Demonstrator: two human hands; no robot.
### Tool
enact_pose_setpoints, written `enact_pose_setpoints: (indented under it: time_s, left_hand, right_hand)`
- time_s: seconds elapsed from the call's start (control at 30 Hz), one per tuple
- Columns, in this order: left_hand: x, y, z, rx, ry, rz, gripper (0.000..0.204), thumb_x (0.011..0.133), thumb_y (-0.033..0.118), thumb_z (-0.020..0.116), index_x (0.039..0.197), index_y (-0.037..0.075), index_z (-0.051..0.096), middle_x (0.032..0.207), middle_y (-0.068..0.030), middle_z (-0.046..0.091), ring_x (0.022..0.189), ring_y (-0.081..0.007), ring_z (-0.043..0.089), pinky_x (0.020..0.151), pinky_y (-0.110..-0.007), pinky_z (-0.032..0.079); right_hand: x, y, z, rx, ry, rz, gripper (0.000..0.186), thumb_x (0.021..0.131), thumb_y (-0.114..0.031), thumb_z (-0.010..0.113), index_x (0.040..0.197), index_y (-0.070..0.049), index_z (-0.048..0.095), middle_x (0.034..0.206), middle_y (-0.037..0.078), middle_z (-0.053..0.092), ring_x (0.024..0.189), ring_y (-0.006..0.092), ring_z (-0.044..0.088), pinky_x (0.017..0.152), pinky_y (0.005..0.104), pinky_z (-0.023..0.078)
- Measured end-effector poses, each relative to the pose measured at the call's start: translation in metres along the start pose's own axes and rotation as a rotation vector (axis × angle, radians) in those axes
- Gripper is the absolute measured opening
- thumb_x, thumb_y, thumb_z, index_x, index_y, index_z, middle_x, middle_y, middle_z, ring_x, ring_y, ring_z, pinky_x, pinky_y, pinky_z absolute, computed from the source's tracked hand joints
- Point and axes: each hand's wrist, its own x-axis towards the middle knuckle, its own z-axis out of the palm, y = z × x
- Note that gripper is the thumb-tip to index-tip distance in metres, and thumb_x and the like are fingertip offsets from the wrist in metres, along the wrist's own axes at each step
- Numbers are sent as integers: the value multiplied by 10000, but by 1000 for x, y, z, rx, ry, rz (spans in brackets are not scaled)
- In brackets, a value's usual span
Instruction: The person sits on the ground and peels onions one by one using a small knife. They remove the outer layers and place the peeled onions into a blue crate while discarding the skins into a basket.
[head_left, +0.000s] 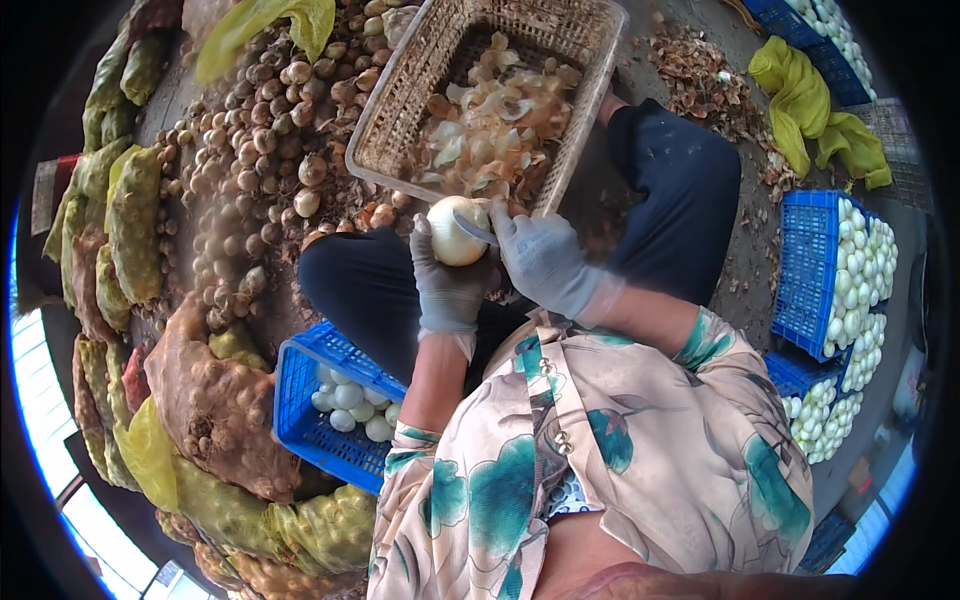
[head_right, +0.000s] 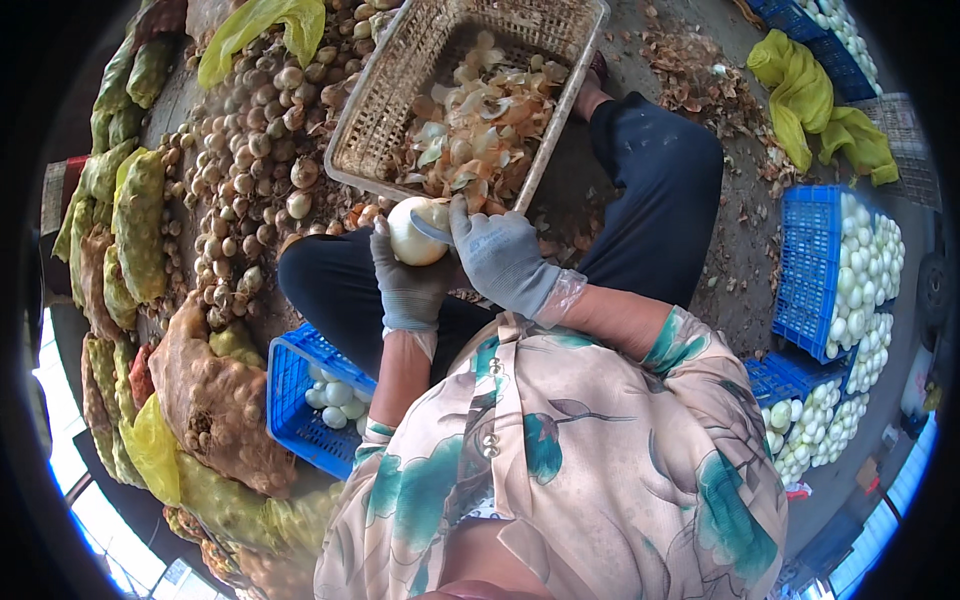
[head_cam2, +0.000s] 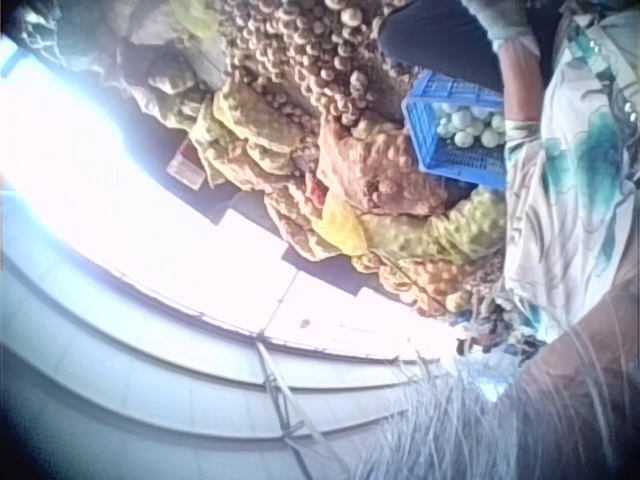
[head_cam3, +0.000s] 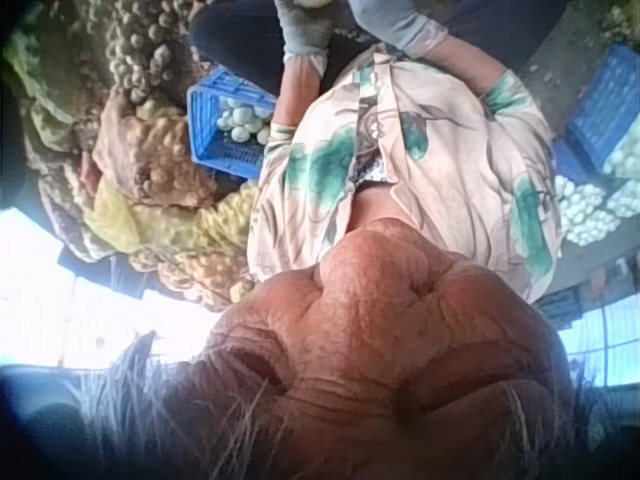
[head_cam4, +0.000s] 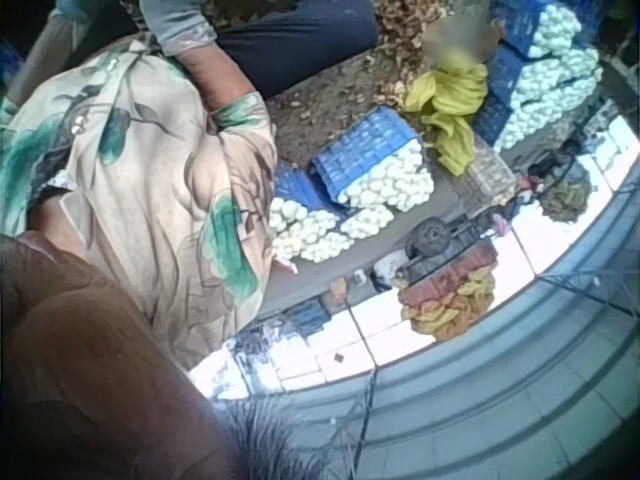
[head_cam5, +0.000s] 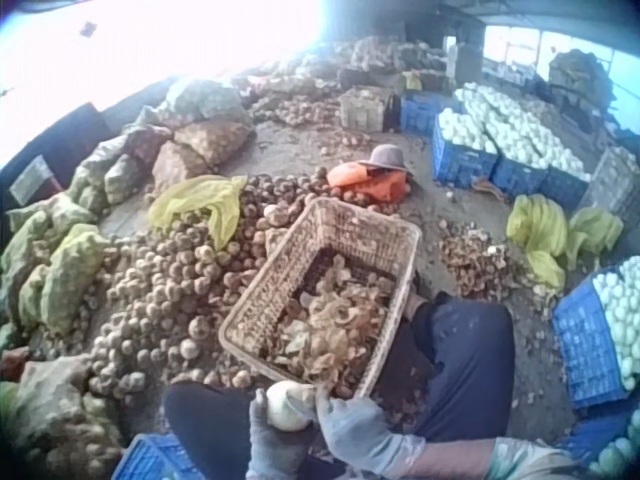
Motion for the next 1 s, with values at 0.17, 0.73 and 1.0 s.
enact_pose_setpoints:
  time_s: [0.17,0.73,1.0]
  left_hand:
    - [4,-2,-4,153,-47,42,600,881,483,722,1301,77,588,1250,-124,652,1163,-308,615,1015,-478,501]
    - [-15,-4,-3,565,-166,194,714,837,463,763,1294,-62,599,1165,-142,678,1034,-240,671,903,-359,543]
    - [-22,7,0,673,-249,347,803,808,496,778,1330,-79,576,1165,-146,676,1014,-244,681,869,-362,566]
  right_hand:
    - [3,2,2,355,10,159,400,929,-180,613,1271,27,635,682,76,632,549,209,632,548,357,530]
    - [32,34,-10,869,-41,366,247,893,-224,733,970,2,670,802,195,694,739,353,711,643,410,543]
    - [27,68,15,490,-143,312,310,916,-256,673,1146,-49,666,815,168,709,757,339,714,646,427,556]
